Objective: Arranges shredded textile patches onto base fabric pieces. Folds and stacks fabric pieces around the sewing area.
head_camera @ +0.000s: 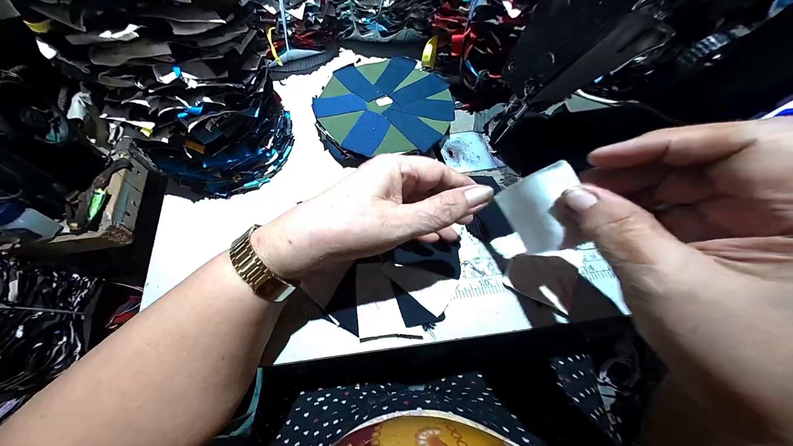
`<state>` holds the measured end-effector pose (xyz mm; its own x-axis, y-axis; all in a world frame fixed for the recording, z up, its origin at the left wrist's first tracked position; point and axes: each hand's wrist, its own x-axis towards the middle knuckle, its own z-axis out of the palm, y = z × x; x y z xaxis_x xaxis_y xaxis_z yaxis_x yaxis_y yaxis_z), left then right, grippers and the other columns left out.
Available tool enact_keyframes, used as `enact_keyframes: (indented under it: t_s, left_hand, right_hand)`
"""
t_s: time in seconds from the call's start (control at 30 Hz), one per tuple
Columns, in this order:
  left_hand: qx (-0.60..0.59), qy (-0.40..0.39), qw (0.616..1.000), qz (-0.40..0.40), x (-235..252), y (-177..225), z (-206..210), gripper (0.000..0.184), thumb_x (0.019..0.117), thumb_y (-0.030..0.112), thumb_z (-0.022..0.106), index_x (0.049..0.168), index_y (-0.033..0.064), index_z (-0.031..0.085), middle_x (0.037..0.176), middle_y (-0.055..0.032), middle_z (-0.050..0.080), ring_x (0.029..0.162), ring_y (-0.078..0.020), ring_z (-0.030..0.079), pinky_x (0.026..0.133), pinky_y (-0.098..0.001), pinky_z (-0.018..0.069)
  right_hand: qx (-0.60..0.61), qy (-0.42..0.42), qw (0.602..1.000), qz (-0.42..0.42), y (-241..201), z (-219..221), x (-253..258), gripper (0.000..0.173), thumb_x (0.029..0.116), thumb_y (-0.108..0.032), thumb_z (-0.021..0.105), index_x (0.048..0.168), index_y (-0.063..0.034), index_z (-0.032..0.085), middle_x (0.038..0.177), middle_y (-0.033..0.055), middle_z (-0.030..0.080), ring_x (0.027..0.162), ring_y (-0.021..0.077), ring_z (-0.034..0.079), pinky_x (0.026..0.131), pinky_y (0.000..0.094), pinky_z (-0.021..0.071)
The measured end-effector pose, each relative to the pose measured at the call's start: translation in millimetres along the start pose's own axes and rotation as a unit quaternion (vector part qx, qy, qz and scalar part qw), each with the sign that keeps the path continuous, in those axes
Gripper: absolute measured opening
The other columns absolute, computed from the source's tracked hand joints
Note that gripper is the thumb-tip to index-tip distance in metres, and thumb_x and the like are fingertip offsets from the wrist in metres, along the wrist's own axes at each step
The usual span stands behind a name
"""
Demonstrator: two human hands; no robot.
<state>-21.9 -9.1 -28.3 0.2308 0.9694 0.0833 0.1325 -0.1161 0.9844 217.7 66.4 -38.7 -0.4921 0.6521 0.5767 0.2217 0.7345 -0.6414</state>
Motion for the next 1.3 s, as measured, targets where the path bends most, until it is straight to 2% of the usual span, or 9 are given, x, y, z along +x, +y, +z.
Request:
enact_keyframes:
  t_s: [0.2, 0.33, 0.47, 0.53, 0.67, 0.8, 1.0, 1.2, 1.3]
  left_hand:
    - [-0.118, 0.008, 0.993, -0.014, -2, 1, -1, 0.02, 0.105, 0.011, 0.055, 0.117, -0.0004, 0.066, 0.093, -0.0017, 0.072, 0.083, -0.0051, 0.069, 0.077, -0.0211, 0.0591]
    - [-0.098, 0.064, 0.993, -0.025, 0, -3, -10, 0.025, 0.1007, -0.003, 0.056, 0.124, -0.0038, 0.067, 0.091, -0.0059, 0.07, 0.072, -0.0051, 0.063, 0.065, -0.0179, 0.0535]
    - [-0.108, 0.068, 0.992, -0.008, 0, -1, -10, 0.027, 0.102, -0.002, 0.054, 0.127, -0.0032, 0.063, 0.1, -0.0095, 0.071, 0.08, -0.0092, 0.067, 0.072, -0.0222, 0.057]
    - [-0.099, 0.065, 0.993, 0.012, 0, -2, -9, 0.028, 0.1012, -0.003, 0.055, 0.128, -0.0042, 0.062, 0.1, -0.0091, 0.071, 0.081, -0.0091, 0.067, 0.072, -0.022, 0.0568]
    - [-0.048, 0.07, 0.995, 0.044, 0, -3, -11, 0.033, 0.0957, -0.005, 0.065, 0.128, -0.007, 0.061, 0.104, -0.0128, 0.072, 0.085, -0.0128, 0.071, 0.077, -0.0255, 0.0612]
    - [0.031, 0.078, 0.995, 0.054, -1, 2, -19, 0.037, 0.0903, -0.006, 0.072, 0.126, -0.0065, 0.061, 0.087, -0.009, 0.071, 0.068, -0.009, 0.066, 0.064, -0.0207, 0.0581]
    - [0.16, 0.043, 0.985, -0.057, -2, 5, -17, 0.04, 0.0868, 0.0, 0.079, 0.124, -0.0014, 0.063, 0.081, -0.0075, 0.068, 0.062, -0.0103, 0.069, 0.056, -0.0243, 0.062]
    - [0.284, 0.056, 0.952, -0.099, 1, 0, -8, 0.042, 0.0861, 0.008, 0.082, 0.123, 0.0045, 0.061, 0.08, -0.0051, 0.065, 0.057, -0.007, 0.063, 0.051, -0.0207, 0.0547]
    - [0.351, 0.057, 0.932, -0.064, -2, 0, -11, 0.047, 0.0849, 0.013, 0.084, 0.124, 0.0075, 0.06, 0.081, -0.0014, 0.064, 0.065, -0.0057, 0.061, 0.061, -0.0202, 0.0523]
  right_hand:
    - [0.011, -0.092, 0.991, -0.094, -25, 33, 7, 0.031, 0.1013, -0.008, 0.057, 0.13, 0.0023, 0.06, 0.111, 0.0044, 0.07, 0.1, 0.0045, 0.069, 0.09, 0.0207, 0.0589]
    - [0.066, -0.046, 0.996, -0.026, -7, 22, 10, 0.028, 0.1041, -0.011, 0.052, 0.13, -0.0019, 0.058, 0.117, 0.0047, 0.068, 0.102, 0.0143, 0.07, 0.088, 0.0319, 0.0617]
    - [0.106, -0.06, 0.988, 0.096, 0, 23, 5, 0.034, 0.103, -0.023, 0.058, 0.133, -0.0074, 0.057, 0.112, 0.0016, 0.069, 0.095, 0.0123, 0.071, 0.082, 0.0308, 0.0634]
    - [0.159, -0.053, 0.98, 0.11, -3, 32, 2, 0.035, 0.0958, -0.014, 0.067, 0.129, -0.0078, 0.059, 0.107, -0.0004, 0.07, 0.088, 0.0096, 0.072, 0.078, 0.0257, 0.0634]
    - [0.163, -0.018, 0.985, 0.056, -1, 38, 7, 0.034, 0.0878, -0.001, 0.073, 0.12, -0.0059, 0.063, 0.102, -0.002, 0.07, 0.084, 0.0062, 0.069, 0.077, 0.0209, 0.0611]
    - [0.16, -0.038, 0.983, 0.076, 2, 33, 15, 0.038, 0.0853, -0.002, 0.074, 0.121, -0.0093, 0.062, 0.097, -0.0039, 0.069, 0.078, 0.0042, 0.068, 0.071, 0.0178, 0.0596]
    - [0.05, -0.115, 0.985, 0.12, 6, 41, 14, 0.044, 0.0839, -0.003, 0.075, 0.124, -0.0107, 0.06, 0.088, -0.0028, 0.07, 0.068, 0.0038, 0.065, 0.06, 0.0173, 0.0554]
    - [-0.089, -0.14, 0.986, -0.002, 11, 53, 13, 0.039, 0.089, -0.004, 0.071, 0.126, -0.0057, 0.06, 0.086, 0.003, 0.067, 0.068, 0.0093, 0.064, 0.062, 0.025, 0.0562]
    - [-0.123, -0.125, 0.983, -0.055, 9, 51, 12, 0.029, 0.0912, -0.008, 0.071, 0.118, -0.001, 0.063, 0.092, 0.0097, 0.065, 0.075, 0.0169, 0.065, 0.066, 0.0314, 0.0568]
